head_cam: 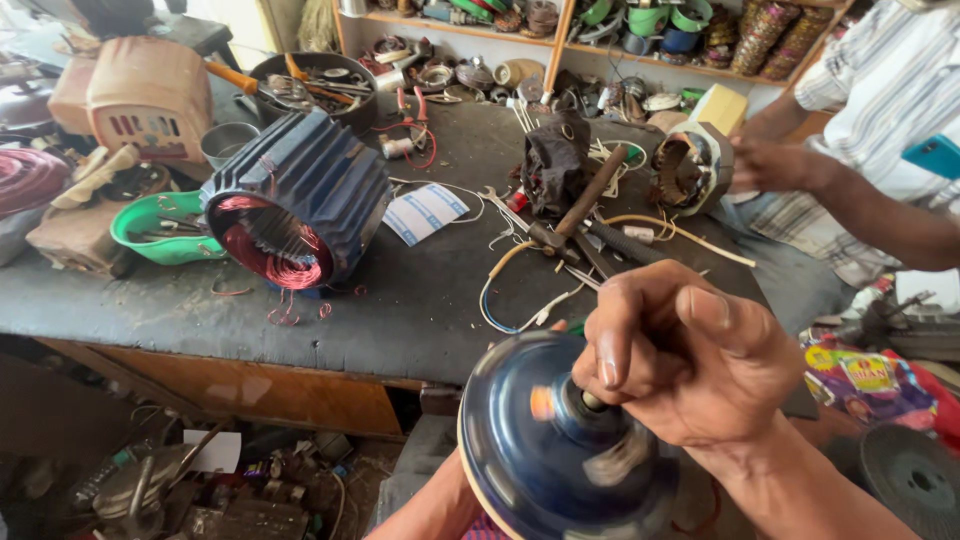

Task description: The person uses a metal file to smooth the edge of a circular motor component, then uses a hammer to tap it into place. They then use a screwdriver to tighten screws on the component's base.

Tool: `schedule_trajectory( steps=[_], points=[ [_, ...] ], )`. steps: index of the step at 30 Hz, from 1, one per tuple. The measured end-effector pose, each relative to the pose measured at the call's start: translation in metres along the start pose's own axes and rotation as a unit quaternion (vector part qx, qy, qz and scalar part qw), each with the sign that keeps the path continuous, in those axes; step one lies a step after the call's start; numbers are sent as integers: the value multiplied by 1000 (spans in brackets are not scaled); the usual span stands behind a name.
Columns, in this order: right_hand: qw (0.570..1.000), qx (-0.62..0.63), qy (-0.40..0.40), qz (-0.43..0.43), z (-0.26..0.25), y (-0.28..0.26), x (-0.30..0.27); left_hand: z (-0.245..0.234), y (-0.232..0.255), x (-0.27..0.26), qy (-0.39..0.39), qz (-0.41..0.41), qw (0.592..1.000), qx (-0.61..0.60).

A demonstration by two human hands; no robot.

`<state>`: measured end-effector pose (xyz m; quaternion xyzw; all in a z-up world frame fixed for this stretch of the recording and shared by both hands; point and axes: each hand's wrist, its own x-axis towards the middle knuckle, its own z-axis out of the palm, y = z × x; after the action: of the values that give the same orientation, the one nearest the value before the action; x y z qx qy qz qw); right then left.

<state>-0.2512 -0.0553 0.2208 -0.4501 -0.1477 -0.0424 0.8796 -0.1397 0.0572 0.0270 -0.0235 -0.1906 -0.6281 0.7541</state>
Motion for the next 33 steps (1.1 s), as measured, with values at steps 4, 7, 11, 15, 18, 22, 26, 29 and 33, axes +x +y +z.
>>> schedule_trajectory(
  steps=[4, 7, 11, 15, 18, 22, 26, 29, 33],
  points=[
    [999, -35, 14, -8, 3, 0, -7, -32, -6, -35, 23, -1, 999, -26],
    [999, -45, 21, -17, 5, -2, -9, -40, -9, -48, 14, -4, 999, -29],
    [998, -43, 35, -32, 5, -4, -10, -22, -16, -38, -64, -86, 993, -50],
    [997, -37, 41, -46, 7, -10, -9, 12, -33, -11, -89, -143, 984, -56],
    [996, -45, 48, -58, 9, -17, -10, 24, -30, -1, -78, -150, 984, -51],
    [994, -35, 49, -88, 7, -33, -15, 23, -23, 3, -43, -150, 987, -38],
    [992, -9, 36, -117, 8, -39, -17, 16, -18, -3, 2, -132, 991, -22],
    [992, -8, 36, -122, 13, -36, -13, 12, -12, -6, 48, -109, 993, -7],
    [994, -41, 48, -86, 19, -35, -4, 9, 3, -3, 131, -66, 989, 18]
  ],
)
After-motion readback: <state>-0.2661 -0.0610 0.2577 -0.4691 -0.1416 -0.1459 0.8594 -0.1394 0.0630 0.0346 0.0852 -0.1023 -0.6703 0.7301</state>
